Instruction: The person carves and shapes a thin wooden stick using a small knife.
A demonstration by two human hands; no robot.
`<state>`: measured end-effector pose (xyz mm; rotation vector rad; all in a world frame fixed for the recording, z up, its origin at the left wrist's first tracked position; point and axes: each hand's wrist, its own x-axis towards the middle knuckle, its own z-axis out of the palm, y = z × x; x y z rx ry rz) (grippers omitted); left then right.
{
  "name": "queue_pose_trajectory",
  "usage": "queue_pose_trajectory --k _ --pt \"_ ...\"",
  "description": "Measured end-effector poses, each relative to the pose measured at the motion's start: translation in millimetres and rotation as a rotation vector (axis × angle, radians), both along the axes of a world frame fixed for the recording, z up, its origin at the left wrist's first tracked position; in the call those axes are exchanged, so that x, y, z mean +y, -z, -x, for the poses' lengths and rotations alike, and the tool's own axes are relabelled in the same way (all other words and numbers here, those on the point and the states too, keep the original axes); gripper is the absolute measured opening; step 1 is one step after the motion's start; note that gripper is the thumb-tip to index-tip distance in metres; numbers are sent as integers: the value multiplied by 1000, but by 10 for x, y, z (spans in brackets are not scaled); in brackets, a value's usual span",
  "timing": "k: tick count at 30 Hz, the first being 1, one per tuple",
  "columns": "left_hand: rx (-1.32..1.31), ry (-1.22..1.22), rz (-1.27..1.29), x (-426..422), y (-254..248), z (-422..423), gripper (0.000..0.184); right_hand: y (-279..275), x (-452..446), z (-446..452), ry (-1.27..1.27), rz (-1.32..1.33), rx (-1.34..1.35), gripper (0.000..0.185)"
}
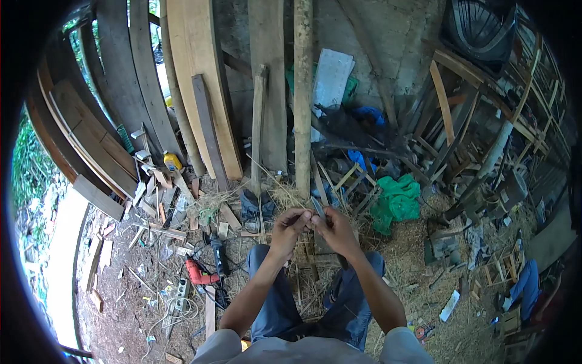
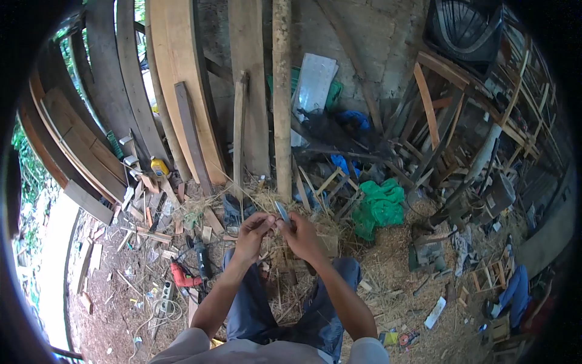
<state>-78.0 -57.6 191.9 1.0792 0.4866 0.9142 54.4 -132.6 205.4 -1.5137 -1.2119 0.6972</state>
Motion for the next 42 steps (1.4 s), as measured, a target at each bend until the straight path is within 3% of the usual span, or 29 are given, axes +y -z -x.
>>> queue_pose_trajectory --k 8,11,13,17,20,21,23,26,28,29,31,35,37,38,40,42 --pt "122 -108 -57 159 420 -236 12 652 69 -455 -60 135 58 24" --pt "206 -127 -159 238 853 -383 10 1022 47 -646 -75 310 265 25" --pt "245 -120 -206 286 1064 -511 10 1522 46 -754 102 260 631 27" --pt "444 -87 -331 372 1627 -760 12 2054 -85 -805 305 396 665 26" --pt "614 -17 -370 412 1897 -941 15 2958 -78 -811 346 593 546 28" --pt "729 -2 -392 412 1978 -988 17 3406 -46 -807 295 624 342 24" --pt "762 0 -424 461 2251 -1043 18 3546 -51 -834 242 660 154 20" --pt "782 -9 -443 541 2562 -1030 18 2986 -58 -788 104 658 95 22" --pt "766 -2 -432 534 2649 -1095 17 2915 -21 -664 412 169 -212 27" --pt "797 -9 -469 540 2655 -1119 15 2847 -13 -659 418 176 -205 27" --pt "838 -2 -511 566 2791 -1143 13 2685 11 -666 256 669 188 38" --pt "754 -68 -545 582 3141 -1218 10 3107 58 -610 334 546 133 45" --pt "738 -84 -540 570 3126 -1228 11 3186 113 -568 471 227 -78 40" --pt "773 -63 -546 564 3108 -1215 9 3213 89 -550 467 233 -73 40" --pt "808 -39 -552 574 3066 -1227 8 3083 55 -565 374 468 196 35" --pt "862 -30 -565 591 3071 -1205 8 3156 80 -524 357 571 188 37"
